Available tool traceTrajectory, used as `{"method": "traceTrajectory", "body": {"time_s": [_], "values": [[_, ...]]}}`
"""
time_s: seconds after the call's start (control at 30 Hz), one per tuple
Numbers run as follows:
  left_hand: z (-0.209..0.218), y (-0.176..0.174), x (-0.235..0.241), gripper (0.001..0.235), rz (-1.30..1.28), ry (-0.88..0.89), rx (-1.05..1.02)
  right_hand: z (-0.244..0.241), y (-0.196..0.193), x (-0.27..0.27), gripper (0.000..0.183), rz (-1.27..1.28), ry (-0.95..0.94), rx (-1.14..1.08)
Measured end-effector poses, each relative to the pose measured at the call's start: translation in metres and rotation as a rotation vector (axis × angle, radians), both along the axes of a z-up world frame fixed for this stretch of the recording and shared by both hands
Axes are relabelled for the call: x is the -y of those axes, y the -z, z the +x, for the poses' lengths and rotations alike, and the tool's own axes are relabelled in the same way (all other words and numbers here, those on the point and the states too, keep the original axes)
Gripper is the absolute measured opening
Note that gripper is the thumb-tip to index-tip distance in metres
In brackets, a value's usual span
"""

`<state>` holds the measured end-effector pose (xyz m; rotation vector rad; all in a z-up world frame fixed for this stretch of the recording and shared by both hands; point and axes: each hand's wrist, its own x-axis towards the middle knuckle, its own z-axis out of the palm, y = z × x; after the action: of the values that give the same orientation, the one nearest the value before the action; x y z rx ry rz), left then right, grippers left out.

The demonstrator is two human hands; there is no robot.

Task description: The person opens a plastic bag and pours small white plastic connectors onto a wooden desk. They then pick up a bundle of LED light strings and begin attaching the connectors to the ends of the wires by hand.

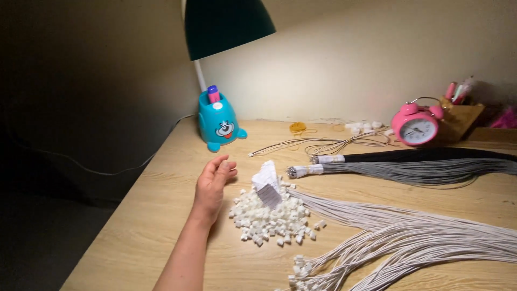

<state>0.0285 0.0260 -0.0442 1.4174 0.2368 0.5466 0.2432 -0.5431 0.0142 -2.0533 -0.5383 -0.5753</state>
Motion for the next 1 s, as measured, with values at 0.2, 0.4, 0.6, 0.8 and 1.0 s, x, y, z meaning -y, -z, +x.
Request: {"method": "traceTrajectory", "body": {"time_s": [0.2,0.4,0.6,0.8,1.0], "values": [[-0.017,-0.027,0.014,0.042,0.196,0.028,-0.029,-0.179,-0.041,-0.202,0.022,0.145,-0.133,-0.212],[-0.032,-0.044,0.036,0.049,0.681,0.094,-0.013,-0.207,-0.020,-0.283,0.023,-0.224,-0.262,-0.283],[-0.023,-0.033,0.053,0.073,0.993,0.157,-0.123,-0.193,-0.013,-0.310,0.033,-0.459,-0.182,-0.378],[-0.020,-0.031,0.049,0.053,0.678,0.138,-0.120,-0.186,-0.019,-0.343,0.093,-0.683,-0.285,-0.529],[-0.009,-0.021,0.044,0.052,0.349,0.133,-0.065,-0.180,-0.003,-0.360,0.095,-0.599,-0.259,-0.524]]}}
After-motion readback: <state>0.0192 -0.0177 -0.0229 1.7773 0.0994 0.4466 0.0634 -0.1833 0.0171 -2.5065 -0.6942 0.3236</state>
